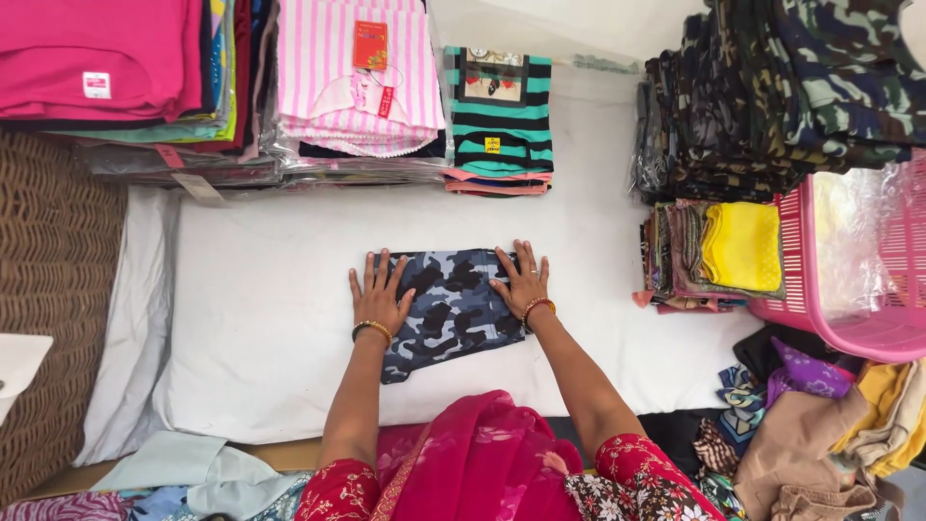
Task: The person folds several pairs of camouflage-patterned pants on a white table. They unfold each pair, smooth the fabric, fold them into neat rectangles, and place them onto a growing stack. The person also briefly handles a stack of striped shirts.
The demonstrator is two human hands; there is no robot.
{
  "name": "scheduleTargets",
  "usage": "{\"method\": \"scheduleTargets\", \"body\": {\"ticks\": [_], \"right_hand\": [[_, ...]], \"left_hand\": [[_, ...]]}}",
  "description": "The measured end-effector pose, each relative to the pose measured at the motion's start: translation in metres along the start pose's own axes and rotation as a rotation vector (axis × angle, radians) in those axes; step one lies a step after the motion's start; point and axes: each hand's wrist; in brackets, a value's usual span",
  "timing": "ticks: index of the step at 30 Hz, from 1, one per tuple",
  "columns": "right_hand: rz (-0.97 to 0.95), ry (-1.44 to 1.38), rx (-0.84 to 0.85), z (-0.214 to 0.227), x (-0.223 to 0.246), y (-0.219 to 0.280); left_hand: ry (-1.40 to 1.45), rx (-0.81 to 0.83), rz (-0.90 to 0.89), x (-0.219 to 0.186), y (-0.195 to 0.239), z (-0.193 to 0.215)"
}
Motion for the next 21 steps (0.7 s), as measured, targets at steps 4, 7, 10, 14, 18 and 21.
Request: {"method": "scheduleTargets", "body": {"ticks": [4, 7, 10, 14, 18, 21], "right_hand": [[-0.003, -0.039, 0.046, 0.013, 0.003, 0.001], [0.019, -0.292, -0.185, 0.006, -0.003, 0.02], [-0.309, -0.543, -0.339, -0.009, 0.0, 0.057], [-0.396, -0.653, -0.34, -0.034, -0.02, 0.071], [-0.495, -0.629, -0.255, -0.039, -0.038, 0.059], [-0.568, -0.744, -0.146, -0.053, -0.062, 0.042]], "left_hand": [[0.022, 0.051, 0.002, 0.0, -0.004, 0.002], [0.087, 0.062, 0.013, -0.002, 0.003, 0.007], [0.053, 0.025, -0.044, -0.009, 0.031, 0.016], [0.045, 0.075, -0.135, -0.02, 0.087, 0.018], [0.048, 0.104, -0.144, -0.019, 0.106, -0.003], [0.031, 0.101, -0.133, -0.019, 0.106, -0.004]]}}
Point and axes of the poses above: each hand's wrist, its own y-axis away from the middle knuckle, its own z-axis out of the back of the hand, x = y × z, and after that the axes turned 9 degrees about -y, right-handed
